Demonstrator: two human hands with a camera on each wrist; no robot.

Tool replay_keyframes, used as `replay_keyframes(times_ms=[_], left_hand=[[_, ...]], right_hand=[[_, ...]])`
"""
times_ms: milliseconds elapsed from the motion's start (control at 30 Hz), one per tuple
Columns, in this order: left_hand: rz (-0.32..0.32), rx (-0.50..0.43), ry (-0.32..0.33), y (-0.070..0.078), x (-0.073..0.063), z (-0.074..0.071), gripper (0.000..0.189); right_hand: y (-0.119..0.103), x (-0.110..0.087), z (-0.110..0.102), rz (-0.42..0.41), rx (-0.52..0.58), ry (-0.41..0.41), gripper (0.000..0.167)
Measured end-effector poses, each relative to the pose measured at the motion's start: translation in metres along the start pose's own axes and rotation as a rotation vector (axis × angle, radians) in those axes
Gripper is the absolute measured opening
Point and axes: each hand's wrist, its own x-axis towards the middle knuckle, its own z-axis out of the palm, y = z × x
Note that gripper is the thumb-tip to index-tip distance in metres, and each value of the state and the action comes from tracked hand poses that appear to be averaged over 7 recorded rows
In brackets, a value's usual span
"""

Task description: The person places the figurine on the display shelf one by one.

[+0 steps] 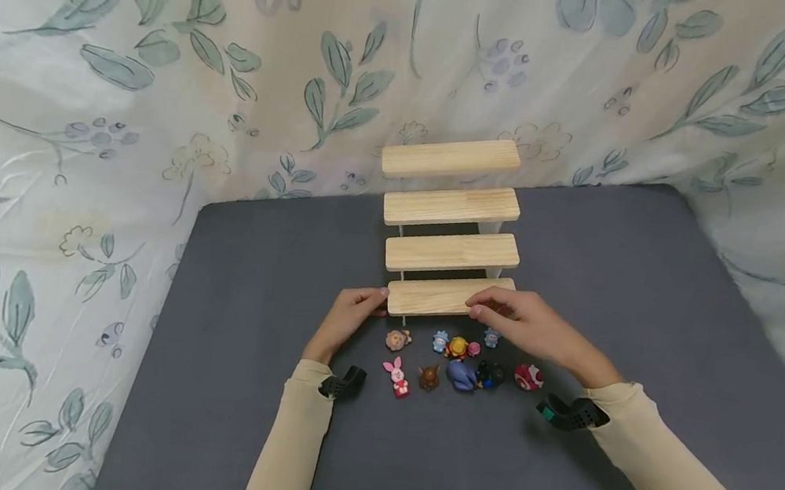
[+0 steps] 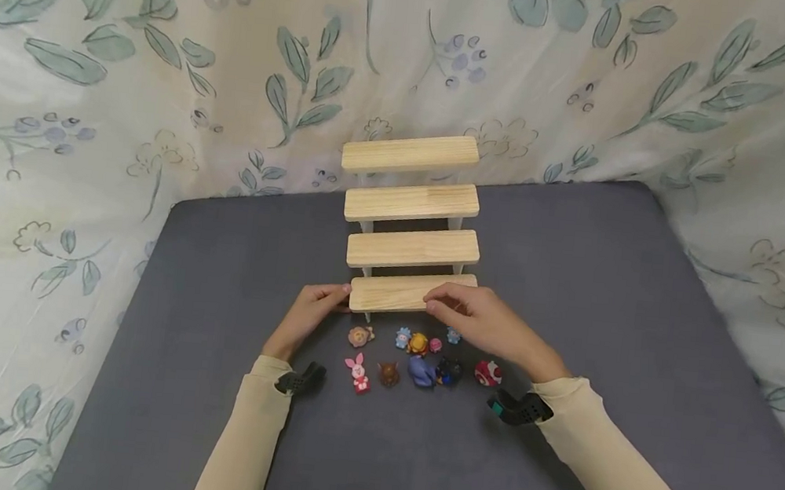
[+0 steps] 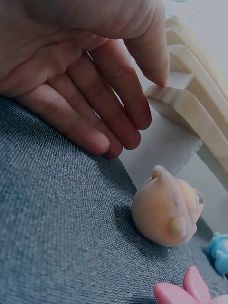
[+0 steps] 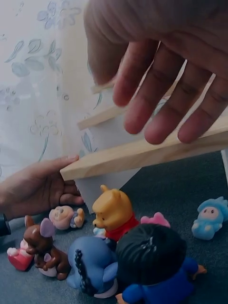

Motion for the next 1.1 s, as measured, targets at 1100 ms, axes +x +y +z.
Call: replay_keyframes(times_ms=[1100], left_hand=[[0.038,-0.003,0.003,-0.006,-0.006,-0.003,0.034]], right_hand=[[-0.007,-0.006,0.033,0.011,-0.451,-0.170,0.030]])
